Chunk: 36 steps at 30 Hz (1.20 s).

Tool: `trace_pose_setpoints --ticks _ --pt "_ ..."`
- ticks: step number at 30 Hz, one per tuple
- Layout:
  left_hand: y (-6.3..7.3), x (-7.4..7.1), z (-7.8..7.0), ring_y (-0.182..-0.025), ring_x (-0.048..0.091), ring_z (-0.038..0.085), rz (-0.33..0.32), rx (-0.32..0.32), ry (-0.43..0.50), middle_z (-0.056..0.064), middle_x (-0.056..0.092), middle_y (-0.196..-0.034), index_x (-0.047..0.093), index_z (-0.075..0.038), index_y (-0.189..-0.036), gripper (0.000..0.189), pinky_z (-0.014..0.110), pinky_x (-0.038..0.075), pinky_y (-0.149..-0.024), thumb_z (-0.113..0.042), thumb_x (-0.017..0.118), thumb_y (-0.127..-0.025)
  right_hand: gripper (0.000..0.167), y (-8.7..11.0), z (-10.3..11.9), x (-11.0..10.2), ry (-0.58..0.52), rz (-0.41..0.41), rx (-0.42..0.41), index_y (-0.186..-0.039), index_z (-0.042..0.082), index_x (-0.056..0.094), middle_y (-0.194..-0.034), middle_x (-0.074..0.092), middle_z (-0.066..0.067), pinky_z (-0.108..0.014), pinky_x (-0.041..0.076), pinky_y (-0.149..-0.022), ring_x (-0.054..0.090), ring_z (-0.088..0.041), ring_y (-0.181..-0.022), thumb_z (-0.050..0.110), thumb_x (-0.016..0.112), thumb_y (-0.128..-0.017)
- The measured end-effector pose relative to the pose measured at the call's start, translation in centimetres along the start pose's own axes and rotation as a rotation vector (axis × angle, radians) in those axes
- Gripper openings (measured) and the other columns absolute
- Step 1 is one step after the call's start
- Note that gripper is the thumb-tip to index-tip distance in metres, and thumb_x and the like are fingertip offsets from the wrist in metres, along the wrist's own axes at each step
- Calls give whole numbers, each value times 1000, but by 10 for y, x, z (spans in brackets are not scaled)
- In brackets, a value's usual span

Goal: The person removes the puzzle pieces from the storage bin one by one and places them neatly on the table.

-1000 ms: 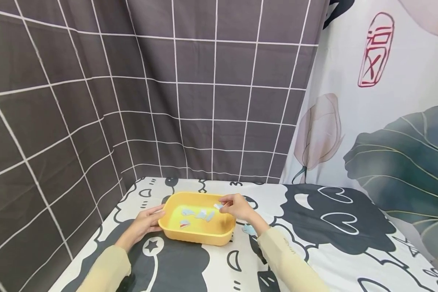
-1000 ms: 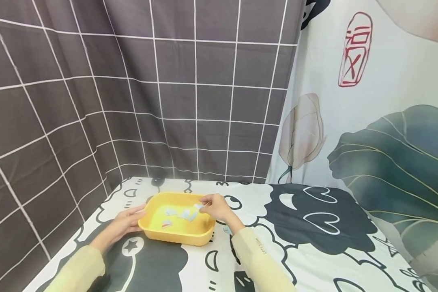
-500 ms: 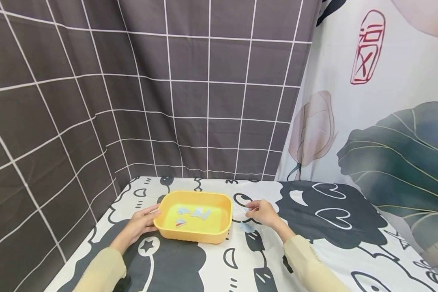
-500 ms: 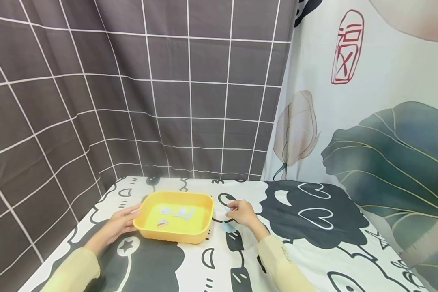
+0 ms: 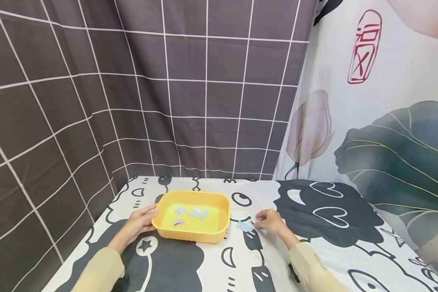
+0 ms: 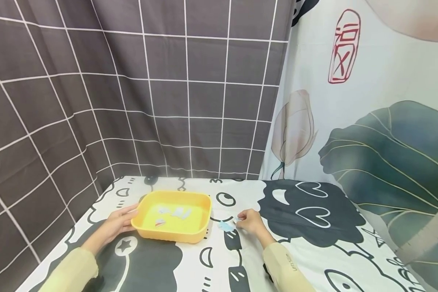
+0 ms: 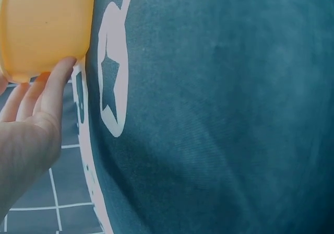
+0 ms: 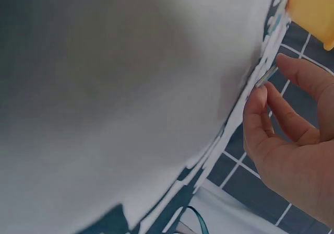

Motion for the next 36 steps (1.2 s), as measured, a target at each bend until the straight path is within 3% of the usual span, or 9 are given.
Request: trace_pose_setpoints --ticks 13,22,30,36 --pt "0 0 0 -95 71 12 -22 -23 19 28 54 -138 31 4 -149 64 32 62 -80 -26 56 -99 18 3 -1 5 29 -3 4 -91 -6 68 -78 62 -7 -24 48 -61 54 -16 -72 -3 71 -73" --pt "-2 0 1 -99 71 15 -5 -10 19 29 50 -141 30 4 -150 64 34 62 -82 -26 55 -100 23 0 0 -5 16 6 16 -99 -7 69 -84 68 -9 -34 54 -72 60 -18 -78 5 71 -79" --pt "1 -6 -2 -98 71 16 -19 -3 5 30 51 -139 29 6 -149 64 35 62 -81 -25 54 -100 32 -15 29 -18 -85 -19 -96 -113 -10 65 -97 70 -16 -33 58 -77 65 -25 -90 5 68 -85" --pt "0 1 -2 -101 70 16 -11 -18 20 30 49 -141 29 5 -150 64 36 62 -84 -26 55 -100 31 -18 51 -18 -146 -37 -135 -112 -9 65 -98 71 -19 -30 59 -76 67 -25 -88 3 69 -84"
Point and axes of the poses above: each hand's wrist, its own y-axis away from the middle knuckle, its own x-axis out of the palm, z = x × y, the point moved 9 cm from there along -y, towards the middle knuckle
